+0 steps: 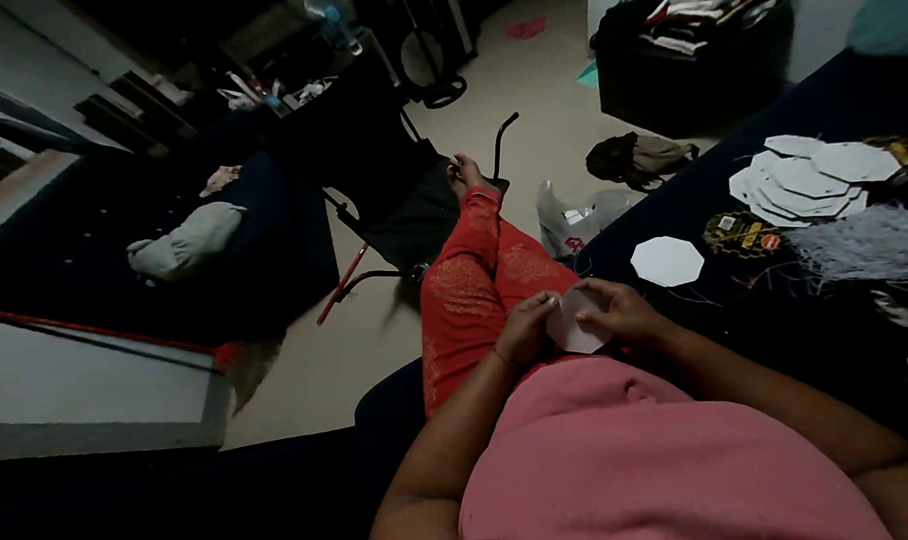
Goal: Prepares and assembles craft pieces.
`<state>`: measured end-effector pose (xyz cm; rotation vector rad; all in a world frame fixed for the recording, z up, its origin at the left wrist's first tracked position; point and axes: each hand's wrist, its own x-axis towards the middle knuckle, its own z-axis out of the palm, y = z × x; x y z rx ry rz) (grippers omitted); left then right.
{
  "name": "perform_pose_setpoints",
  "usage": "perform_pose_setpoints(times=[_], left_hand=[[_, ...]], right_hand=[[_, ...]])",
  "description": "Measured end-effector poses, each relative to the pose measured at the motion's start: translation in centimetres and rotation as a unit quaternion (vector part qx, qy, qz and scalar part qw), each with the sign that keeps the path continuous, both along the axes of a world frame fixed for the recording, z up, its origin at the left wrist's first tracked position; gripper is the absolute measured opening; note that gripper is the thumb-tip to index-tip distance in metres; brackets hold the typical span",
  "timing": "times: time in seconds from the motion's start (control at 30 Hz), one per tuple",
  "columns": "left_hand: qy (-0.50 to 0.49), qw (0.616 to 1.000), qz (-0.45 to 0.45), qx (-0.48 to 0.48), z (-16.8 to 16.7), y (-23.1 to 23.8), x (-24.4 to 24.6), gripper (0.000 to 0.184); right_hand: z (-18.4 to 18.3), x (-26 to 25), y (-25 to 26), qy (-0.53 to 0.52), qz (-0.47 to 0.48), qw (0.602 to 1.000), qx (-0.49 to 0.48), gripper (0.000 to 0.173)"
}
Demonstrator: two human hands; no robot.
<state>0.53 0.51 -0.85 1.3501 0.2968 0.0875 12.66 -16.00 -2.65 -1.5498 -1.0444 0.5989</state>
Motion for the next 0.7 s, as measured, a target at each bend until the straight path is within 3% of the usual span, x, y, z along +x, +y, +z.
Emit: perform_pose_setpoints(times=[0.23, 0.5, 0.7], left_hand=[[-0.023, 0.993, -0.006, 0.117, -0.27, 0.06, 0.14, 0.017], [-0.018, 0.997, 0.0, 0.076, -0.58, 0.45, -0.09, 0.013], [0.014, 0.953, -0.046, 0.299, 0.3, 0.84, -0.04, 0.017]], right_hand=[[-0.13, -0.23, 0.01, -0.034, -0.009, 0.999, -0.012, 0.035], [-0.18, -0.11, 0.24, -0.049, -0.004, 0.998, -0.034, 0.035], [-0.39, -0.27, 0.2, -0.067, -0.009, 0.997, -0.04, 0.034]])
